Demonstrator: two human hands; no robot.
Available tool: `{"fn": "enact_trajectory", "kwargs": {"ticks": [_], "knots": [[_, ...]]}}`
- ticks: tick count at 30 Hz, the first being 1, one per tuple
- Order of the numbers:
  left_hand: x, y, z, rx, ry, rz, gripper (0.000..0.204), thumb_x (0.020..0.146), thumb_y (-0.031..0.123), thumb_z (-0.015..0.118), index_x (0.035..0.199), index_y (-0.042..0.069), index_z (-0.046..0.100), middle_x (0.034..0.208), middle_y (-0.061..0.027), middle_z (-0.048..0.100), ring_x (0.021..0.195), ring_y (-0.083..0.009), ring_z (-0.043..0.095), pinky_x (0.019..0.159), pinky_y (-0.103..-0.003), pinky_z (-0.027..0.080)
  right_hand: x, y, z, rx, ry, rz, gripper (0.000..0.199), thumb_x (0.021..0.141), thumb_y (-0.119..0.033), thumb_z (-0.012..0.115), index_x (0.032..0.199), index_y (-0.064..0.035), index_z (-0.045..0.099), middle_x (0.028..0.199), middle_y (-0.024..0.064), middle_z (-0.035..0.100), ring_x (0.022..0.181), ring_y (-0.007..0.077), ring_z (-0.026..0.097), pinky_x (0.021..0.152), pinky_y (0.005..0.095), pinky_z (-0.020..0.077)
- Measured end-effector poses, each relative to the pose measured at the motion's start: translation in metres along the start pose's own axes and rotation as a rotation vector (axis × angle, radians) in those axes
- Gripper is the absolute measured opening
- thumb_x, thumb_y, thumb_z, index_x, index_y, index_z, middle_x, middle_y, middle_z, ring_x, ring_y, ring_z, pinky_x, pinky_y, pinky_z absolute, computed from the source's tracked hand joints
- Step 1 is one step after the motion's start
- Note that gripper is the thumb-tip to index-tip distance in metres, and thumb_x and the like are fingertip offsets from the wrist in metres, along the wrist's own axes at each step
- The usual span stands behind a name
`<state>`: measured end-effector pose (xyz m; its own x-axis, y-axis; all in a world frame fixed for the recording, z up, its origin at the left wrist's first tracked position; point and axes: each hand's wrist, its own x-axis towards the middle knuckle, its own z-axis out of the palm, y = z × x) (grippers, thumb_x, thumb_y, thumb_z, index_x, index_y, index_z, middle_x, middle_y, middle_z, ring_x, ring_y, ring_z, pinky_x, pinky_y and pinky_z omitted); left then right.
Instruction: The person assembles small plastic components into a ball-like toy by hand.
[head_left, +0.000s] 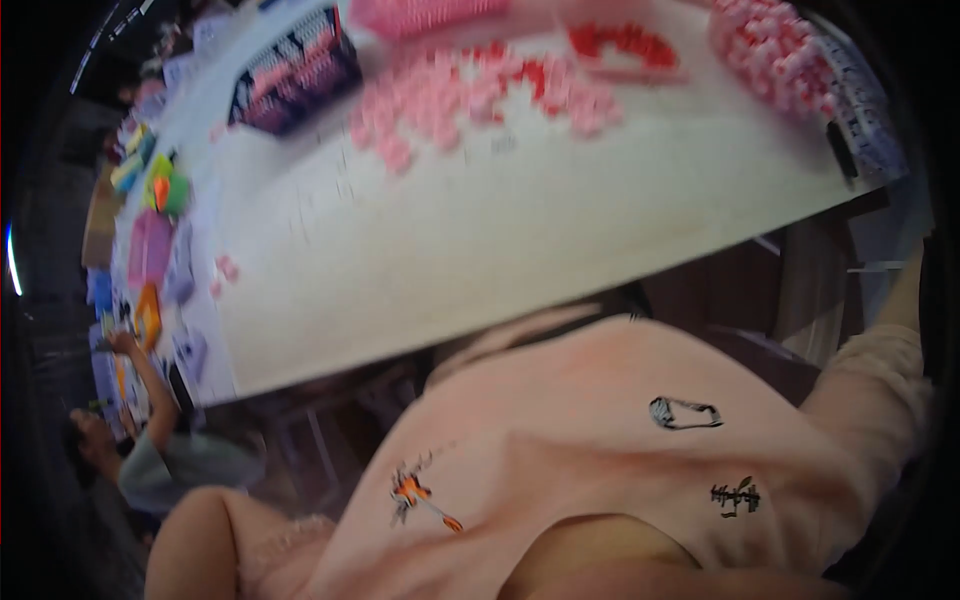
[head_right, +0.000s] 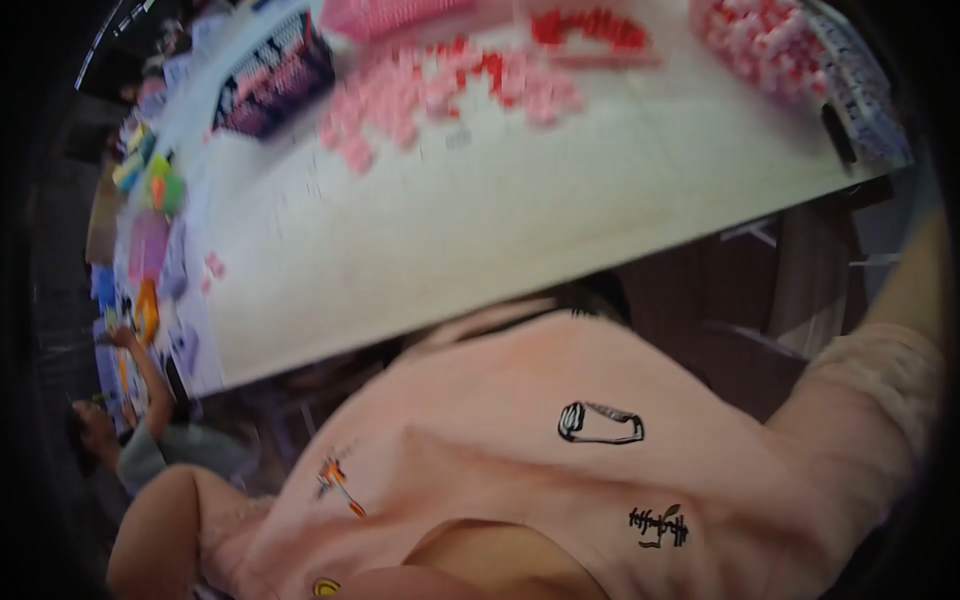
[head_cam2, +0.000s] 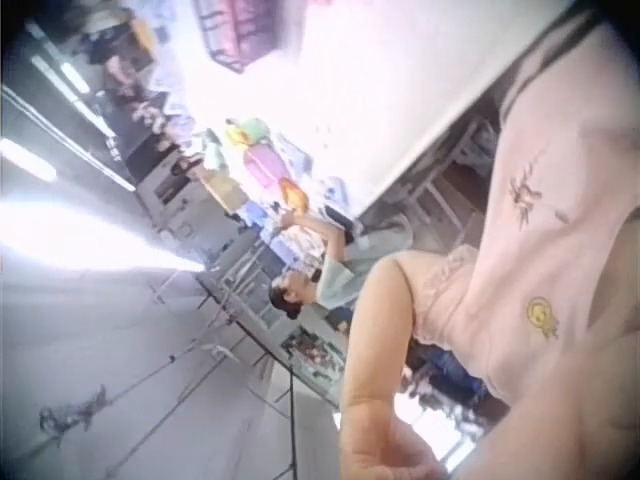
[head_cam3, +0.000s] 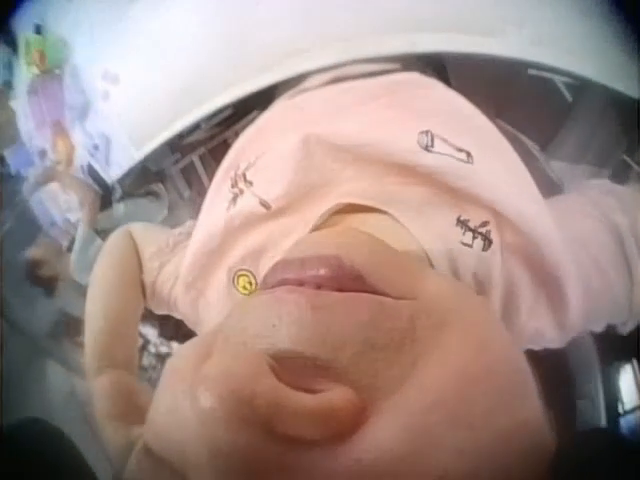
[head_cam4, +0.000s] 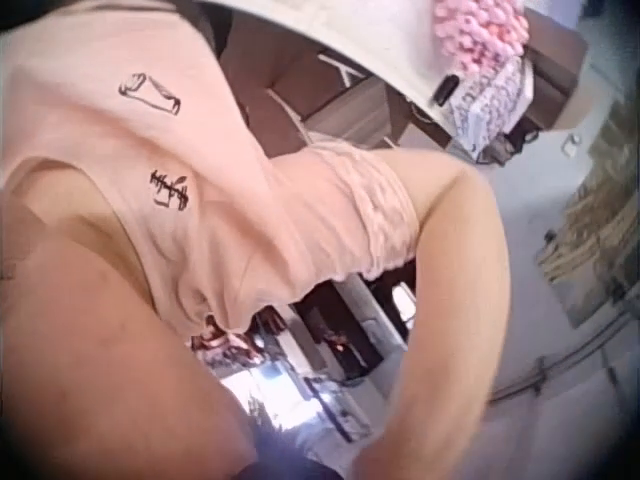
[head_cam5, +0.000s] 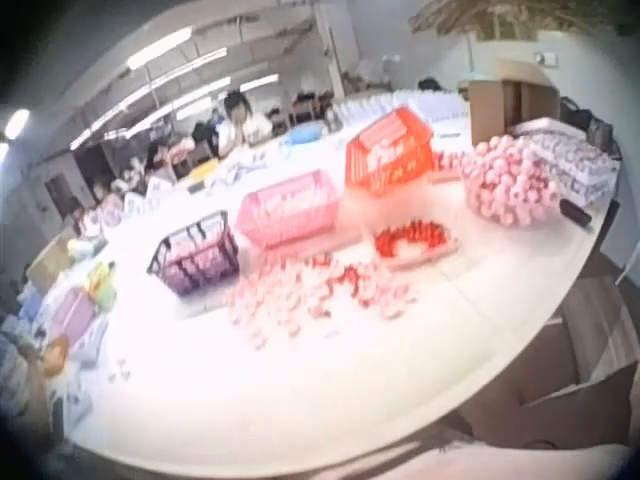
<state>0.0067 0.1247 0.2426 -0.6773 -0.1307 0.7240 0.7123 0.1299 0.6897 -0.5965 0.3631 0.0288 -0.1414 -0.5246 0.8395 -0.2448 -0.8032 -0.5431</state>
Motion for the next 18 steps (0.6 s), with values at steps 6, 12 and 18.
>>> {"fn": "enact_trajectory", "kwargs": {"ticks": [6, 12, 18], "knots": [[-0.083, -0.004, -0.031, -0.244, 0.099, -0.092, 0.052, 0.076, 0.007, 0.06, 0.124, 0.01, 0.042, 0.081, -0.0081, 0.057, 0.051, -0.0149, 0.054, 0.045, -0.026, 0.046, -0.041, -0.101, 0.013, -0.047, 0.011, 0.161, 0.037, 0.081, -0.024, 0.057, 0.109, -0.0008, 0.052, 0.097, 0.0104, 0.06, 0.088, 0.0209, 0.058, 0.074, 0.0318, 0.0492], [-0.088, -0.092, -0.063, -0.488, -0.071, 0.008, 0.049, 0.075, 0.005, 0.06, 0.121, 0.01, 0.044, 0.076, -0.009, 0.057, 0.048, -0.0151, 0.053, 0.042, -0.025, 0.044, -0.013, -0.199, -0.068, -0.292, 0.03, 0.076, 0.034, 0.083, -0.024, 0.054, 0.107, -0.0011, 0.053, 0.097, 0.0105, 0.06, 0.088, 0.022, 0.058, 0.074, 0.0324, 0.0495], [-0.08, -0.152, -0.081, -0.691, -0.189, 0.016, 0.047, 0.074, 0.004, 0.06, 0.119, 0.01, 0.046, 0.071, -0.0099, 0.057, 0.045, -0.0154, 0.052, 0.04, -0.025, 0.043, 0.05, -0.191, 0.009, -0.436, 0.073, 0.044, 0.031, 0.085, -0.025, 0.052, 0.105, -0.0015, 0.055, 0.097, 0.0106, 0.061, 0.088, 0.023, 0.058, 0.074, 0.033, 0.0497]]}}
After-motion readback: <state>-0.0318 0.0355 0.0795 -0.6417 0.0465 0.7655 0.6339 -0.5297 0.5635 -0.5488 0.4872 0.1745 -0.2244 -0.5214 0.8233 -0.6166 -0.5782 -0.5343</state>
